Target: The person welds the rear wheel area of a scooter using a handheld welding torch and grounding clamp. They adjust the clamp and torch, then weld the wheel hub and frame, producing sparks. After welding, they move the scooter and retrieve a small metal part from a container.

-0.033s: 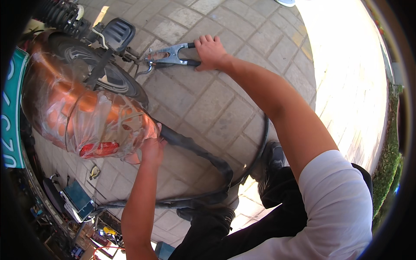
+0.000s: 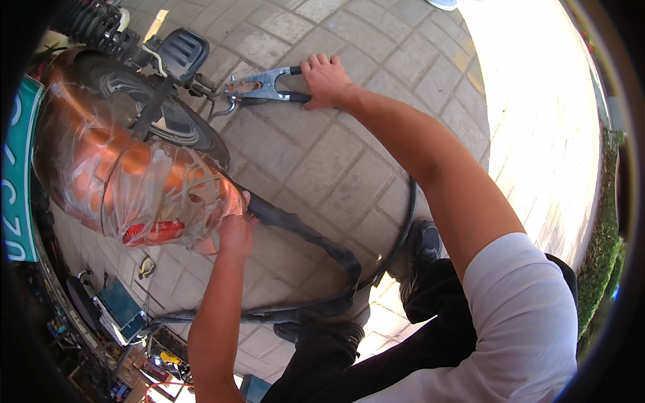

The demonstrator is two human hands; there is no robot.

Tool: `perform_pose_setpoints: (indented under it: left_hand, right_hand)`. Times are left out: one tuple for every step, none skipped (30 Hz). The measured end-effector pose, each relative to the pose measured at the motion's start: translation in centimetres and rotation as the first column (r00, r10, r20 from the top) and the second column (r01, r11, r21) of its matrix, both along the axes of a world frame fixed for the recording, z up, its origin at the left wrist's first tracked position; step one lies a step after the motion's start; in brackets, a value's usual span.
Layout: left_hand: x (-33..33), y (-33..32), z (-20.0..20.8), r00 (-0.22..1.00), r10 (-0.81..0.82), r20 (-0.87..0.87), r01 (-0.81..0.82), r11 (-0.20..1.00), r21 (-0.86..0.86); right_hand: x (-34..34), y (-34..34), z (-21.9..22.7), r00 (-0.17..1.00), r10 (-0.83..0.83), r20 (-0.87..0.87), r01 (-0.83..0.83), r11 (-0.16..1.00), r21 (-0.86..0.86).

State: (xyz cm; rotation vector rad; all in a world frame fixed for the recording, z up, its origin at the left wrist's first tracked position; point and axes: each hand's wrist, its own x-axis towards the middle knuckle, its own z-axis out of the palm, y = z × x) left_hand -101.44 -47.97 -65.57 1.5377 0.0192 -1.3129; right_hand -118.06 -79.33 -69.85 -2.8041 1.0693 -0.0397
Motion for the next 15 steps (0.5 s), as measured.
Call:
perform_pose_setpoints:
  left_hand:
    - [-0.1, -0.1, 0.2, 1.0, -0.014, 0.011, 0.014, 1.0, 0.0]
    - [0.0, -0.1, 0.1, 1.0, -0.002, 0.005, 0.002, 1.0, -0.01]
    - [0.1, 0.0, 0.0, 1.0, 0.011, -0.002, -0.011, 1.0, -0.019]
    - [0.2, -0.1, -0.1, 1.0, 0.022, -0.008, -0.022, 0.999, -0.029]
    - [0.3, 0.0, -0.2, 1.0, 0.022, -0.008, -0.022, 0.999, -0.025]
    - [0.4, 0.1, -0.2, 1.0, 0.022, -0.008, -0.022, 1.0, -0.022]
    - [0.3, 0.1, -0.3, 1.0, 0.025, -0.009, -0.025, 1.0, -0.018]
    - [0.2, 0.2, -0.3, 0.999, 0.031, -0.009, -0.032, 0.999, -0.012]
    - [0.2, 0.2, -0.3, 0.999, 0.038, -0.009, -0.038, 0.999, -0.007]
    - [0.2, 0.3, -0.3, 0.999, 0.045, -0.008, -0.046, 0.999, -0.001]
    - [0.3, 0.5, -0.4, 0.999, 0.044, -0.018, -0.044, 0.999, -0.005]
    - [0.5, 0.7, -0.6, 0.999, 0.042, -0.028, -0.042, 0.999, -0.01]
    - [0.5, 0.7, -0.6, 0.999, 0.038, -0.039, -0.039, 0.999, -0.017]
    - [0.5, 0.7, -0.6, 0.999, 0.037, -0.037, -0.037, 0.999, -0.009]
    - [0.5, 0.7, -0.6, 0.999, 0.036, -0.035, -0.036, 0.999, -0.001]
  right_hand:
    - [0.0, -0.1, 0.1, 1.0, -0.005, -0.007, 0.005, 1.0, -0.001]
    - [0.0, -0.1, 0.1, 1.0, -0.002, -0.009, 0.002, 1.0, -0.004]
    - [0.0, -0.1, 0.1, 1.0, 0.0, -0.011, 0.0, 1.0, -0.006]
    - [0.0, -0.1, 0.2, 1.0, 0.001, -0.014, -0.001, 1.0, -0.009]
    - [0.0, -0.3, 0.3, 1.0, 0.023, -0.015, -0.023, 1.0, -0.017]
    - [-0.1, -0.8, 0.5, 0.999, 0.045, -0.016, -0.046, 0.999, -0.025]
    - [-0.1, -1.2, 0.9, 0.997, 0.07, -0.02, -0.071, 0.997, -0.033]
    - [-0.1, -1.5, 1.4, 0.995, 0.097, -0.019, -0.098, 0.994, -0.056]
    - [0.0, -1.8, 1.8, 0.992, 0.123, -0.018, -0.124, 0.989, -0.078]
    - [0.1, -1.9, 2.5, 0.988, 0.151, -0.017, -0.152, 0.983, -0.1]
    - [0.3, -1.9, 3.1, 0.984, 0.175, -0.031, -0.178, 0.977, -0.119]
    - [0.4, -1.8, 3.7, 0.979, 0.199, -0.045, -0.203, 0.97, -0.137]
    - [0.4, -1.7, 4.5, 0.973, 0.221, -0.06, -0.228, 0.961, -0.156]
    - [0.7, -1.6, 5.3, 0.972, 0.218, -0.088, -0.23, 0.958, -0.171]
    - [1.1, -1.3, 6.0, 0.97, 0.214, -0.115, -0.232, 0.955, -0.186]
